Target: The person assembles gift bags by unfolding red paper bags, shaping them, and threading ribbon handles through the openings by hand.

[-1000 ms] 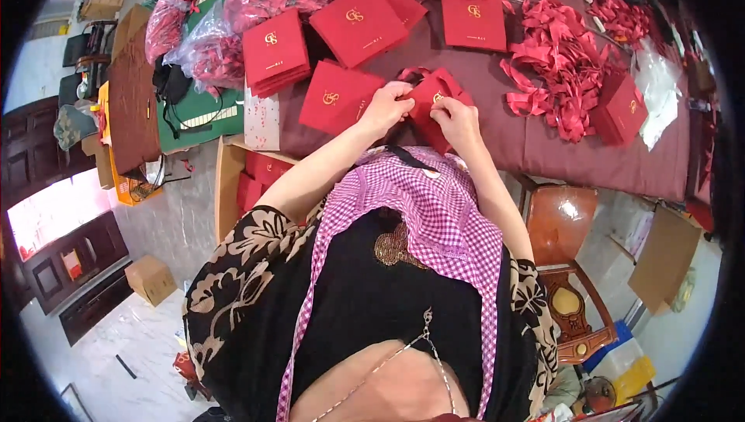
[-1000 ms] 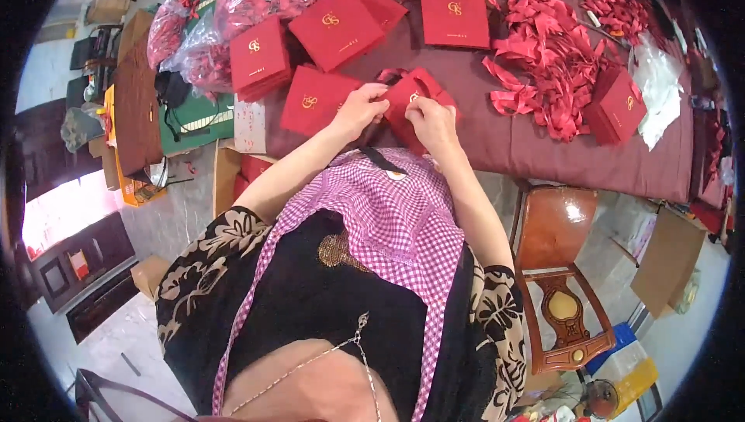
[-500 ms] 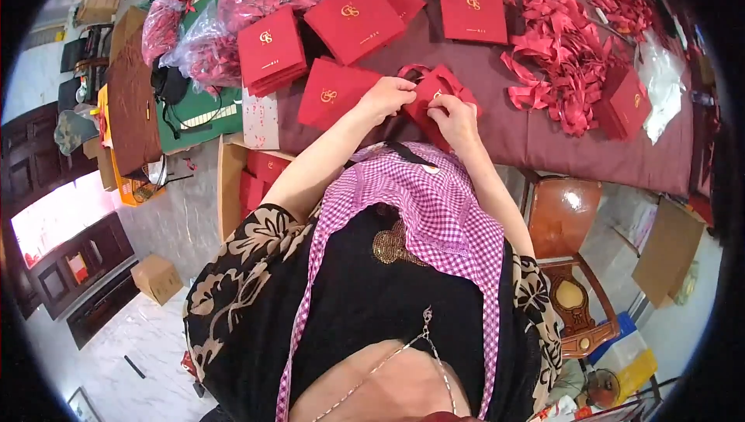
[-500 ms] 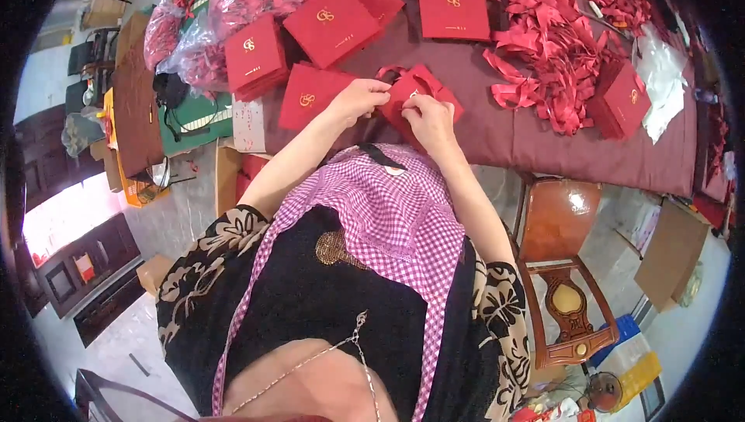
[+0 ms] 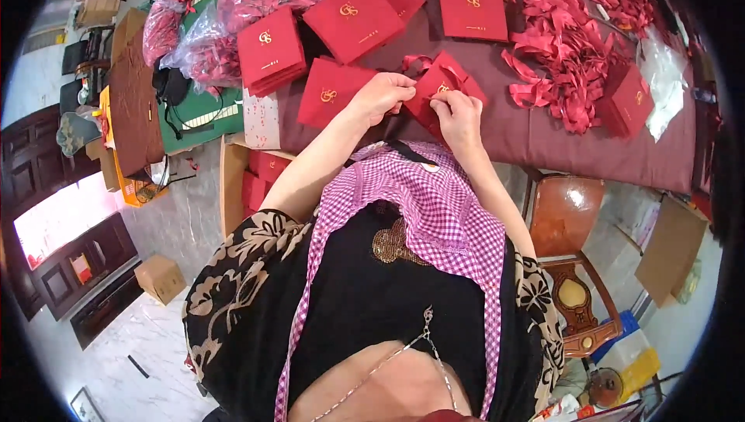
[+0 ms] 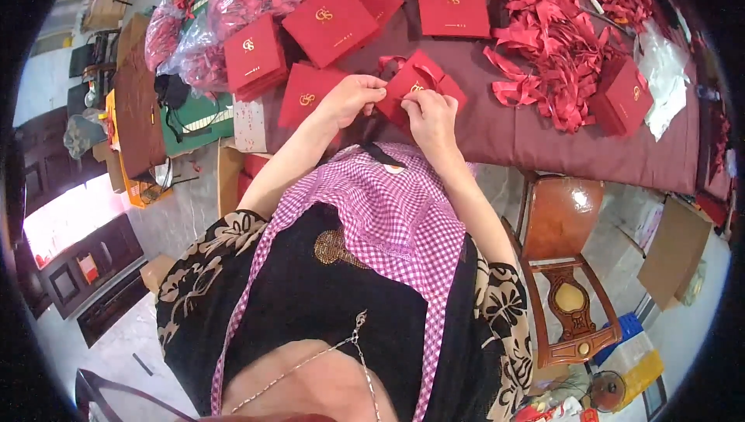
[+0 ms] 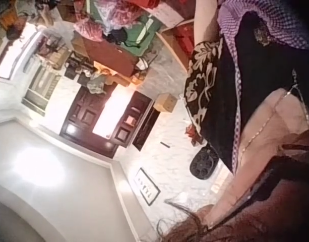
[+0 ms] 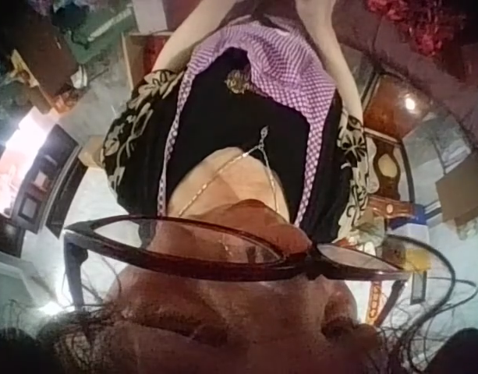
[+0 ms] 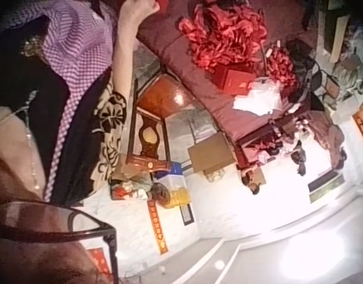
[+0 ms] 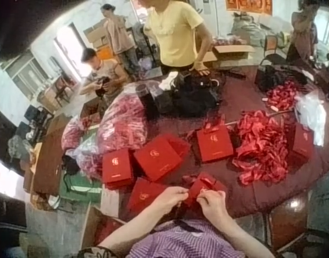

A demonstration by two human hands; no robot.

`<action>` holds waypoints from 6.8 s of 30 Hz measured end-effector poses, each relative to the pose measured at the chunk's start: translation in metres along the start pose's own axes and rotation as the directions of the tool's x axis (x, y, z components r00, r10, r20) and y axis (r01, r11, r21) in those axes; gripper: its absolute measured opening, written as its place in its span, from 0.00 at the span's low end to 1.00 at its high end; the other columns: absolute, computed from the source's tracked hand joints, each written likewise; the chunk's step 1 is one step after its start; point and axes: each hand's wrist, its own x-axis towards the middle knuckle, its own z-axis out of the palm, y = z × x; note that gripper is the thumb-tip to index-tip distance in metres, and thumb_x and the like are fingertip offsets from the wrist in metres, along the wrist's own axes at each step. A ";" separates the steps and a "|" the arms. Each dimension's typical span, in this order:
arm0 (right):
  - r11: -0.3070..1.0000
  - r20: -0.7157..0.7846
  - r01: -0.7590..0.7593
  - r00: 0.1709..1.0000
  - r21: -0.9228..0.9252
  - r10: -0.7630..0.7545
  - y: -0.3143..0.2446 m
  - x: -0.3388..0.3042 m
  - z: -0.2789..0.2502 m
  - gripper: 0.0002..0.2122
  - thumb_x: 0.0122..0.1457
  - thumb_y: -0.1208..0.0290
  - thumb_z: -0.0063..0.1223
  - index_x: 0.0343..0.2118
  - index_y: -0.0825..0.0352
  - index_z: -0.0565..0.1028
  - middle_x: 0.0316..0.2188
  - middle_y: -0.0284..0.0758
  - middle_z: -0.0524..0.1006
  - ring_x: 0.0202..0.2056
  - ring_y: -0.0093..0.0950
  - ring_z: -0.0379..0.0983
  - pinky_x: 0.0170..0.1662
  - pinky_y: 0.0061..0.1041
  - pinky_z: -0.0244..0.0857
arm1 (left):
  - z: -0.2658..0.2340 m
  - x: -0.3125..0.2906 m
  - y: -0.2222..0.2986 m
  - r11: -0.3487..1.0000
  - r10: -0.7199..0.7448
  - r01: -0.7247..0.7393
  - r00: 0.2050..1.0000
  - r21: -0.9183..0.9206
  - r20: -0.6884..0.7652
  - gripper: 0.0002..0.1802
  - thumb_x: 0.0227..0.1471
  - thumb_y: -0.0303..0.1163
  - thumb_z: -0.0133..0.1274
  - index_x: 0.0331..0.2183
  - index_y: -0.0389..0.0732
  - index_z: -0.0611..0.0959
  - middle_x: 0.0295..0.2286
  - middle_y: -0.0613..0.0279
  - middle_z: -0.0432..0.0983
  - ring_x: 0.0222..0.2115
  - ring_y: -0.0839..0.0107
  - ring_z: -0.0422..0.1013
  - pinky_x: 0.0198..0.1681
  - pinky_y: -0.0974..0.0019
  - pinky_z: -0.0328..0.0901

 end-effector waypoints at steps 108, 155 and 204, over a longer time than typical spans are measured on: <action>0.985 -0.080 0.132 0.987 -0.113 -0.142 -0.044 0.009 -0.046 0.06 0.48 0.72 0.57 0.30 0.64 0.74 0.27 0.33 0.75 0.33 0.33 0.71 0.42 0.32 0.56 | 0.041 -0.045 0.029 0.518 0.653 -0.546 0.749 0.658 0.108 0.12 0.48 0.23 0.50 0.38 0.33 0.79 0.28 0.51 0.75 0.31 0.61 0.74 0.33 0.66 0.67; 0.847 0.352 0.531 0.798 -0.025 -0.489 -0.062 0.029 -0.098 0.04 0.44 0.75 0.54 0.25 0.63 0.76 0.25 0.29 0.75 0.41 0.28 0.69 0.58 0.44 0.49 | -0.027 -0.026 0.067 0.897 0.399 -0.405 0.914 -0.178 -0.070 0.13 0.57 0.31 0.44 0.38 0.32 0.77 0.34 0.59 0.75 0.34 0.70 0.72 0.36 0.66 0.69; 0.677 -0.084 -0.020 0.989 0.736 0.120 -0.054 0.057 -0.048 0.06 0.55 0.75 0.53 0.34 0.70 0.76 0.38 0.35 0.74 0.46 0.26 0.67 0.50 0.25 0.60 | 0.029 -0.054 0.033 0.873 0.487 -0.478 0.862 -0.094 0.143 0.28 0.62 0.39 0.37 0.58 0.32 0.58 0.54 0.56 0.62 0.53 0.68 0.61 0.56 0.65 0.57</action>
